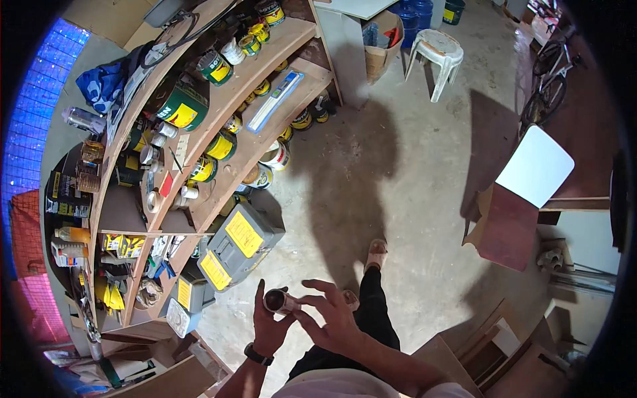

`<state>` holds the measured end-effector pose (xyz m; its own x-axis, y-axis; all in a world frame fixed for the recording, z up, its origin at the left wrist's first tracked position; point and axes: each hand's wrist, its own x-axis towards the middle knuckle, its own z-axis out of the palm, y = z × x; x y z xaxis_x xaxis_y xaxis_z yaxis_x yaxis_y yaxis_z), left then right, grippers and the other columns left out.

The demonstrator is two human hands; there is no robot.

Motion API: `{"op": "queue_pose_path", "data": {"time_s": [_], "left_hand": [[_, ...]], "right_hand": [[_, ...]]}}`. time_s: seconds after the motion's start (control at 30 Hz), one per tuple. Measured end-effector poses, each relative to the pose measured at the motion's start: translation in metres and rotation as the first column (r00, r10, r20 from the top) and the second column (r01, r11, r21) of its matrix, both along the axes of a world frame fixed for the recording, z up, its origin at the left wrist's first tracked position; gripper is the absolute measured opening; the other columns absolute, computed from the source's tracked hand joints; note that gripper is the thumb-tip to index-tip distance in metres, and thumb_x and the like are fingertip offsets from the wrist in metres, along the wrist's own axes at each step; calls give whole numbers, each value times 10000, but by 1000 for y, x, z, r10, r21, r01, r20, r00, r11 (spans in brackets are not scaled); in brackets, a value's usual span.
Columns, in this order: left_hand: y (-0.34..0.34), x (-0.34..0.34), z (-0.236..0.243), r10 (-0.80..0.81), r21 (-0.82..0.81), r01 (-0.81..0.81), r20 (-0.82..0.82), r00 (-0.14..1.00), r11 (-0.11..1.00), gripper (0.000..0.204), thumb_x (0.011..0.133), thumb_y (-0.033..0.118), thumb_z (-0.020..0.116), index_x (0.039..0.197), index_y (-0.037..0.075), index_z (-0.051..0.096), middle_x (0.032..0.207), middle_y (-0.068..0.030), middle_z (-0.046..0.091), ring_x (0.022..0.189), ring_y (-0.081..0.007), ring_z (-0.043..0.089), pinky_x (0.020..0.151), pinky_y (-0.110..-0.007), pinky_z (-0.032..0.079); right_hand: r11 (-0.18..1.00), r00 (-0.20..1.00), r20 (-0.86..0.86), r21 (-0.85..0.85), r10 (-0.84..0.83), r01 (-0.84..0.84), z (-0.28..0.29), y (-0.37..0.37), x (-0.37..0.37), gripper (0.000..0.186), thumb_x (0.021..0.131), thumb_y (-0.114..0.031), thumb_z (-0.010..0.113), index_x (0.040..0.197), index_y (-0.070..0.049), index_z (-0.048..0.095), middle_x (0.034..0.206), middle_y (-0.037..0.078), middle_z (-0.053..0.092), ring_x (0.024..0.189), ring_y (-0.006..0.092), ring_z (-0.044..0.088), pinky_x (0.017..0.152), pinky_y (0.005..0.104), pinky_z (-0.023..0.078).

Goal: The person prepares a mixture in a paper cup by stirring it with wooden sticks and then applies the substance to a wooden block using a cloth.

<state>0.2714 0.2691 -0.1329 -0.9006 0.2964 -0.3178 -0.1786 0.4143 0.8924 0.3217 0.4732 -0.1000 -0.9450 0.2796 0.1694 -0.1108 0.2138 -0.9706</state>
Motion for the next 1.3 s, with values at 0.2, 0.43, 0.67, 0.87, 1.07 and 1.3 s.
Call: {"op": "queue_pose_path", "data": {"time_s": [0.2, 0.43, 0.67, 0.87, 1.07, 1.3], "left_hand": [[44, -22, -21, 79, 22, -80, 53, 996, 997, 1191, 752, 28, 926, 1644, 24, 136, 1350, -172, 645, 1170, -226, 665, 1006, -386, 561], [100, -81, -60, 148, 23, -148, -47, 988, 989, 1165, 745, 28, 929, 1632, 9, 173, 1344, -152, 654, 1206, -231, 655, 1014, -391, 561], [122, -112, -73, 155, -16, -155, -15, 988, 988, 1140, 734, -33, 918, 1626, 40, 212, 1397, -182, 609, 1249, -259, 636, 1022, -414, 578], [113, -131, -86, 235, 37, -238, 65, 970, 971, 1105, 734, -41, 914, 1609, 23, 244, 1381, -176, 616, 1258, -248, 627, 1029, -405, 571], [104, -144, -88, 196, -35, -196, 4, 981, 980, 1110, 739, -33, 912, 1614, 11, 231, 1361, -173, 632, 1201, -234, 650, 1015, -385, 569], [87, -134, -103, 272, -7, -272, 89, 958, 962, 1104, 733, -92, 887, 1613, 10, 228, 1395, -179, 592, 1241, -245, 621, 1031, -396, 574]], "right_hand": [[996, 994, 65, -13, -88, 89, -33, 51, -10, 178, 875, -30, 766, 1029, -39, 678, 1283, 216, 629, 1123, 370, 658, 900, 434, 548], [993, 981, 164, -46, -101, 110, -57, 122, -61, 178, 904, 1, 720, 1074, -17, 672, 1254, 219, 629, 1150, 387, 652, 939, 469, 546], [993, 973, 201, 18, -116, 115, -105, 140, -80, 220, 918, -10, 695, 1134, -26, 655, 1231, 234, 637, 1141, 408, 646, 943, 477, 536], [992, 956, 265, 16, -122, 123, -119, 131, -85, 233, 912, 4, 685, 1143, -16, 657, 1236, 239, 645, 1171, 413, 624, 982, 485, 511], [985, 949, 268, 8, -168, 172, -125, 123, -94, 252, 894, 24, 686, 1138, -20, 642, 1218, 227, 645, 1155, 401, 625, 991, 475, 505], [983, 942, 287, -1, -176, 184, -139, 112, -86, 262, 894, 20, 685, 1148, -32, 649, 1211, 215, 654, 1144, 385, 638, 964, 472, 524]]}}
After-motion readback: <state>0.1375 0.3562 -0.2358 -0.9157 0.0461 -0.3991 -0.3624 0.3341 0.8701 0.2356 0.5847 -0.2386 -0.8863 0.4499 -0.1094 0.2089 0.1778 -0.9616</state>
